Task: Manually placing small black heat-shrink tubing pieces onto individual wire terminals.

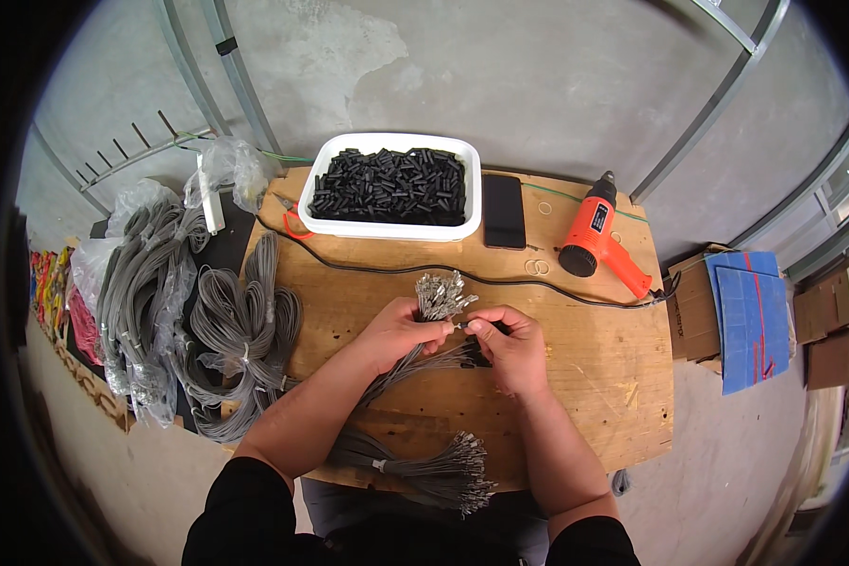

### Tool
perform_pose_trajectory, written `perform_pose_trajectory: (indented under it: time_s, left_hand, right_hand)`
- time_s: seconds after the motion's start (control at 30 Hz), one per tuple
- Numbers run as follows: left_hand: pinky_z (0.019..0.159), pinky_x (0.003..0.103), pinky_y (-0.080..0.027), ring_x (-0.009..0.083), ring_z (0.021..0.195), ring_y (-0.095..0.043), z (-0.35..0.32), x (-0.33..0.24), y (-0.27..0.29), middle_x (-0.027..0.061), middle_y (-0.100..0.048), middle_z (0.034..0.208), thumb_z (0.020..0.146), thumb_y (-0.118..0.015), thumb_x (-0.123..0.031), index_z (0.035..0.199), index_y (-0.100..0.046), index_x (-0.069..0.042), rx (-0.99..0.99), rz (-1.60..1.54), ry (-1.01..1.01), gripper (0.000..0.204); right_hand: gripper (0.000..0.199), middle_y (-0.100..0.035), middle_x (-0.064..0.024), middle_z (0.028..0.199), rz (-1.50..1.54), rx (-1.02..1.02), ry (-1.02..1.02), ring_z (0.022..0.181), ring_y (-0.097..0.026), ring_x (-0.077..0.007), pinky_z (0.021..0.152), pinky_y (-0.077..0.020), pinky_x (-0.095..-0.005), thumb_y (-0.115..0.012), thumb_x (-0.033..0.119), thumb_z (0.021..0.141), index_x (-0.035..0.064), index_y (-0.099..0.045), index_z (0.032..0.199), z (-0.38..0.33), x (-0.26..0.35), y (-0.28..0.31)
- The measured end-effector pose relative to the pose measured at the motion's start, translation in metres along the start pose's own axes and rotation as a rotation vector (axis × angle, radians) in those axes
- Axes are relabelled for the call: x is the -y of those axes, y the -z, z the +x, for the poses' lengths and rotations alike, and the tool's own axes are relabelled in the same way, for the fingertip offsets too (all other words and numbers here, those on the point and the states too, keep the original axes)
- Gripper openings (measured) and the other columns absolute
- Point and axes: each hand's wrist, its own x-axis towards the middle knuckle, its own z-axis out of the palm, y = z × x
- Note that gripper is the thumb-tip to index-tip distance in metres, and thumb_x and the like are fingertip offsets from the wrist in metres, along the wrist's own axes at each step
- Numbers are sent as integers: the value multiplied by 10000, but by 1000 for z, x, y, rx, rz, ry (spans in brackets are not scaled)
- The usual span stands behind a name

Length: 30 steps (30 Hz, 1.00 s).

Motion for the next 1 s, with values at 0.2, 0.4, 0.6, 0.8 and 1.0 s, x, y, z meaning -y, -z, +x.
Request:
perform_pose_trajectory:
  time_s: [0.2, 0.4, 0.6, 0.8, 1.0]
  left_hand:
    - [598, 258, -460, 120, 675, -593, 1, 2, 2, 39, -639, 762, 881, -733, -141, 942, -660, -12, 26, -39, 10, 160]
    - [658, 252, -506, 114, 728, -616, -3, -3, 2, 43, -662, 841, 894, -727, -124, 998, -664, -2, -34, -70, 23, 172]
    - [635, 256, -497, 111, 713, -612, 1, 3, 5, 43, -663, 822, 896, -727, -122, 1012, -666, 8, -11, 2, -14, 184]
    - [611, 263, -481, 115, 685, -606, 2, 3, 1, 44, -659, 790, 890, -731, -120, 993, -669, 2, -8, -14, 6, 171]
    - [618, 264, -489, 121, 689, -612, 0, 1, 0, 45, -660, 792, 884, -735, -123, 985, -669, 2, 1, -19, 28, 174]
  right_hand:
    - [96, -698, -38, 814, 4, 18, 10, 555, -467, -25, 479, -343, -181, -694, 54, 923, -1, -689, 1001, 1, -2, 2]
    - [101, -692, -44, 807, 45, -36, -45, 551, -474, -33, 473, -343, -176, -707, 68, 915, 6, -684, 991, 2, 3, 4]
    - [162, -689, -73, 823, 309, 45, -219, 569, -469, -56, 453, -311, -171, -679, 131, 945, -11, -658, 1020, 5, 11, 12]
    - [185, -678, -85, 838, 438, 154, -285, 599, -457, -74, 446, -290, -171, -652, 168, 967, -8, -643, 1022, 8, 4, 21]
    - [144, -666, -70, 834, 414, 156, -304, 606, -457, -73, 447, -296, -166, -656, 146, 961, 9, -644, 1002, 6, 5, 15]
